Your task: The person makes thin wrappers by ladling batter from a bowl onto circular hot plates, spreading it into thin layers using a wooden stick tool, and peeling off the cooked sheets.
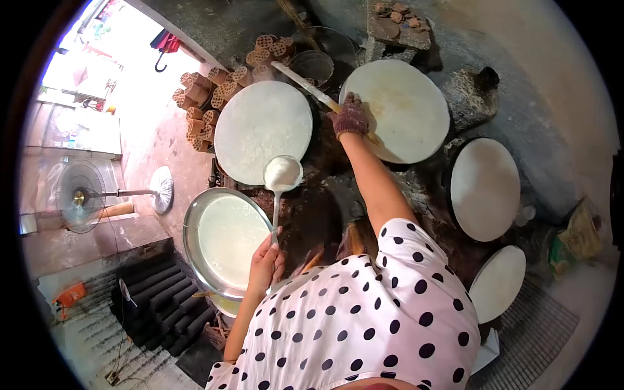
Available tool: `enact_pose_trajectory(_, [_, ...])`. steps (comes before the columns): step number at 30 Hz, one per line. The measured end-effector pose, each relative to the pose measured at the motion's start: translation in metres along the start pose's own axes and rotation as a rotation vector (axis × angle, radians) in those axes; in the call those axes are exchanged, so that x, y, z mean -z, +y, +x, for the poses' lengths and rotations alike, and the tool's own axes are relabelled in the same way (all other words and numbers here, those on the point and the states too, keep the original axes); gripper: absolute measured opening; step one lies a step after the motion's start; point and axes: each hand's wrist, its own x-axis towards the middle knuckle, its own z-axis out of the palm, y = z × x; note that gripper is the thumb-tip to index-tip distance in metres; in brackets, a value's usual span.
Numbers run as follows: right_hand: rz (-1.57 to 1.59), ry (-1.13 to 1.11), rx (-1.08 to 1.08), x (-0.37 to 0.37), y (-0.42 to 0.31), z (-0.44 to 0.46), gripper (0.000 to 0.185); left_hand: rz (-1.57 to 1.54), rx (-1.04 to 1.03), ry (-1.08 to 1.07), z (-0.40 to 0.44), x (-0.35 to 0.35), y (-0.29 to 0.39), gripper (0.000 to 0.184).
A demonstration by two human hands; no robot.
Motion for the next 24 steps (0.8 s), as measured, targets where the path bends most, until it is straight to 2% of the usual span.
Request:
enact_pose_trajectory(1, [-0.036, -0.032, -0.078, -0.002, -0.004, 0.009, 0.058, -0.075, 0.036, -0.005, 0.006, 0.004, -0.005, 0.039])
enact_pose_trajectory(2, [-0.054, -0.065, -0.067, 0.0, 0.0, 0.017, 0.047, -0.127, 0.062, -0.021, 0.012, 0.009, -0.012, 0.039])
enact_pose_trajectory(5, [-0.001, -0.049, -0.179, -0.004, 0.038, 0.056, 0.052, -0.156, 0.094, -0.065, 0.017, 0.01, -0.029, 0.039])
enact_pose_trajectory(7, [0.147, 0.195, -0.237, 0.062, 0.077, 0.038, 0.044, -0.13, 0.09, -0.105, 0.019, 0.01, -0.038, 0.039])
enact_pose_trajectory(9, [-0.249, 0.541, 0.247, 0.061, 0.234, 0.102, 0.041, -0.096, 0.079, -0.229, 0.021, 0.011, -0.047, 0.04])
enact_pose_trajectory(10, [0.257, 0.535, 0.037, 0.123, 0.249, 0.038, 0.043, -0.077, 0.104, -0.265, 0.025, 0.009, -0.051, 0.04])
enact_pose_trajectory(11, [0.787, 0.648, -0.148, 0.192, 0.258, -0.031, 0.044, -0.053, 0.126, -0.324, 0.027, 0.006, -0.057, 0.04])
enact_pose_trajectory(13, [0.719, 0.691, -0.589, 0.286, 0.34, -0.124, 0.045, -0.025, 0.162, -0.455, 0.034, -0.004, -0.069, 0.039])
enact_pose_trajectory(15, [1.124, 0.94, -0.586, 0.34, 0.418, -0.249, 0.037, 0.07, 0.184, -0.565, 0.034, -0.019, -0.08, 0.039])
enact_pose_trajectory(16, [1.146, 1.077, -0.695, 0.369, 0.455, -0.315, 0.035, 0.119, 0.201, -0.602, 0.024, -0.034, -0.084, 0.039])
enact_pose_trajectory(18, [1.208, 1.372, -0.729, 0.401, 0.472, -0.445, 0.034, 0.195, 0.226, -0.714, 0.023, -0.043, -0.097, 0.039])
enact_pose_trajectory(20, [1.132, 1.471, -0.731, 0.411, 0.523, -0.584, 0.034, 0.252, 0.289, -0.77, 0.006, -0.063, -0.114, 0.039])
enact_pose_trajectory(21, [1.122, 1.67, -0.611, 0.403, 0.532, -0.647, 0.036, 0.298, 0.319, -0.786, -0.006, -0.074, -0.121, 0.039])
enact_pose_trajectory(23, [1.183, 1.757, -0.807, 0.394, 0.543, -0.772, 0.035, 0.344, 0.366, -0.859, -0.027, -0.093, -0.145, 0.039])
enact_pose_trajectory(24, [1.24, 1.749, -0.595, 0.364, 0.585, -0.821, 0.04, 0.348, 0.391, -0.873, -0.028, -0.111, -0.167, 0.039])
